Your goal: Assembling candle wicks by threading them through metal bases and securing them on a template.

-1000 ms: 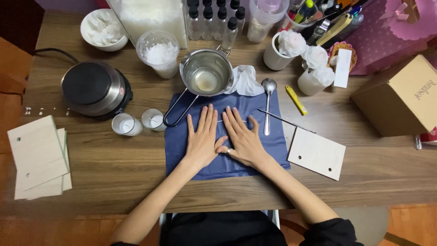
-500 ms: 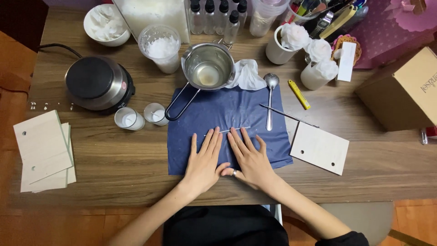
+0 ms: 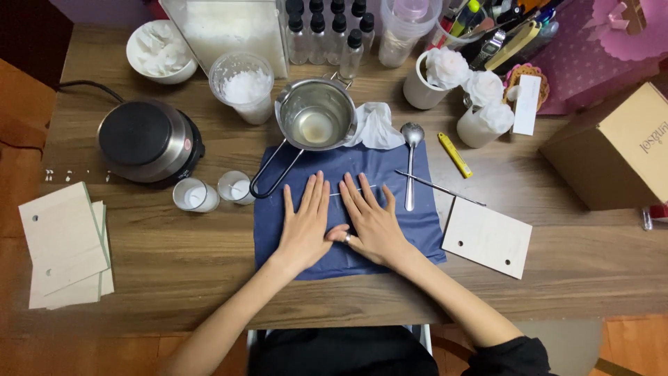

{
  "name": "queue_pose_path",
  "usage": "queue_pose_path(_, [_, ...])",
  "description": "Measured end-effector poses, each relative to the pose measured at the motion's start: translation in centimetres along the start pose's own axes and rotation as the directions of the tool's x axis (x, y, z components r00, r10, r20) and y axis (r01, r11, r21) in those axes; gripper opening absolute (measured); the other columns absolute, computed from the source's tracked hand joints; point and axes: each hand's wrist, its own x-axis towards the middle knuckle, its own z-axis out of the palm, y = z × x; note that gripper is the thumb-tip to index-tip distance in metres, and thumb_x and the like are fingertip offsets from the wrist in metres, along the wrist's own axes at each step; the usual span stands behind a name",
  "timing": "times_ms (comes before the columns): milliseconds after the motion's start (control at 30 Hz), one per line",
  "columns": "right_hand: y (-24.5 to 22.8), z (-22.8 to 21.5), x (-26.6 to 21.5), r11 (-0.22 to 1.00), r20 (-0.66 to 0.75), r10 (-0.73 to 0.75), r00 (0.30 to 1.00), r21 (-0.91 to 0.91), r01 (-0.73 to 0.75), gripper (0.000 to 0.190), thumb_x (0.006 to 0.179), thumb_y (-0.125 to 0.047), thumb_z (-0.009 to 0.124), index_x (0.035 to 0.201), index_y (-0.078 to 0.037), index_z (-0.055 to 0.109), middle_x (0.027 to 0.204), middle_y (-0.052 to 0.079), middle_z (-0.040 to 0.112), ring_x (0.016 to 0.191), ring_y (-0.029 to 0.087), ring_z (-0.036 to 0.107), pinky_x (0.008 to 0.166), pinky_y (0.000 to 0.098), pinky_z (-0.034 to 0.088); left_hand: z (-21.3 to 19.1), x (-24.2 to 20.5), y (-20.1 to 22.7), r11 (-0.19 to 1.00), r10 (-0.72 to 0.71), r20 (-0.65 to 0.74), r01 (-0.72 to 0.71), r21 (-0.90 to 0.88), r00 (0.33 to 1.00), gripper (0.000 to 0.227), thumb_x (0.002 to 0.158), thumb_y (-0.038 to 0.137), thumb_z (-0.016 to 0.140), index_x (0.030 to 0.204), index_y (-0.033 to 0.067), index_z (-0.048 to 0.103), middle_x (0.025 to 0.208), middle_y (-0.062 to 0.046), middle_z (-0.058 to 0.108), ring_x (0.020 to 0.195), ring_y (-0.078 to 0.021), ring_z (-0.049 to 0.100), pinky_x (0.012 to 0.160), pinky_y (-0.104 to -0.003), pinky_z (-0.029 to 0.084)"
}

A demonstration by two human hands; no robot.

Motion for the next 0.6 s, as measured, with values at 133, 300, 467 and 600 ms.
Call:
queue_pose_path(133, [0.6, 0.4, 0.9, 1.0, -0.041, -0.001, 0.999, 0.029, 0.002, 0.096, 0.082, -0.074, 0.03, 0.148, -0.006, 0.015, 0.155, 0.013, 0.016, 0.142, 0.031, 0.013, 0.104, 0.0611, 0.008, -0.2, 0.7, -0.8, 1.0, -0.007, -0.008, 0.007, 0.003, 1.0, 0.093, 0.081, 0.058, 0.053, 0.144, -0.0024, 0.021, 0.152, -0.021, 0.016, 0.143, -0.0294, 0.012, 0.108, -0.064, -0.003])
queue_pose_path(300, [0.2, 0.3, -0.6, 0.999, -0.05, -0.03, 0.998, -0.023, 0.029, 0.102, 0.076, -0.078, 0.033, 0.148, -0.007, 0.016, 0.155, 0.015, 0.015, 0.142, 0.028, 0.014, 0.105, 0.0598, 0.008, -1.1, -0.8, -0.2, 1.0, 0.007, 0.044, -0.006, -0.01, 0.999, 0.096, 0.073, 0.048, 0.065, 0.142, -0.0025, 0.022, 0.151, -0.022, 0.019, 0.142, -0.0294, 0.015, 0.107, -0.066, -0.003])
queue_pose_path(467, [0.1, -0.4, -3.2, 0.987, -0.069, -0.099, 0.993, -0.134, 0.089, 0.101, 0.077, -0.079, 0.024, 0.148, -0.007, 0.018, 0.154, 0.011, 0.019, 0.142, 0.023, 0.017, 0.106, 0.0538, 0.01, -1.2, -3.8, 0.6, 0.993, 0.037, -0.039, -0.033, 0.116, 0.999, 0.096, 0.077, 0.06, 0.053, 0.143, -0.0022, 0.02, 0.152, -0.02, 0.016, 0.142, -0.0277, 0.013, 0.109, -0.062, 0.005])
queue_pose_path(600, [0.5, -0.8, -3.8, 0.96, -0.124, -0.17, 0.978, -0.245, 0.136, 0.094, 0.083, -0.076, 0.021, 0.147, -0.007, 0.023, 0.153, 0.007, 0.026, 0.141, 0.019, 0.024, 0.106, 0.0482, 0.015, -1.7, -5.1, 0.3, 0.969, 0.035, -0.092, -0.011, 0.248, 0.995, 0.095, 0.079, 0.067, 0.041, 0.143, -0.0003, 0.021, 0.154, -0.016, 0.016, 0.143, -0.0232, 0.014, 0.111, -0.058, 0.012])
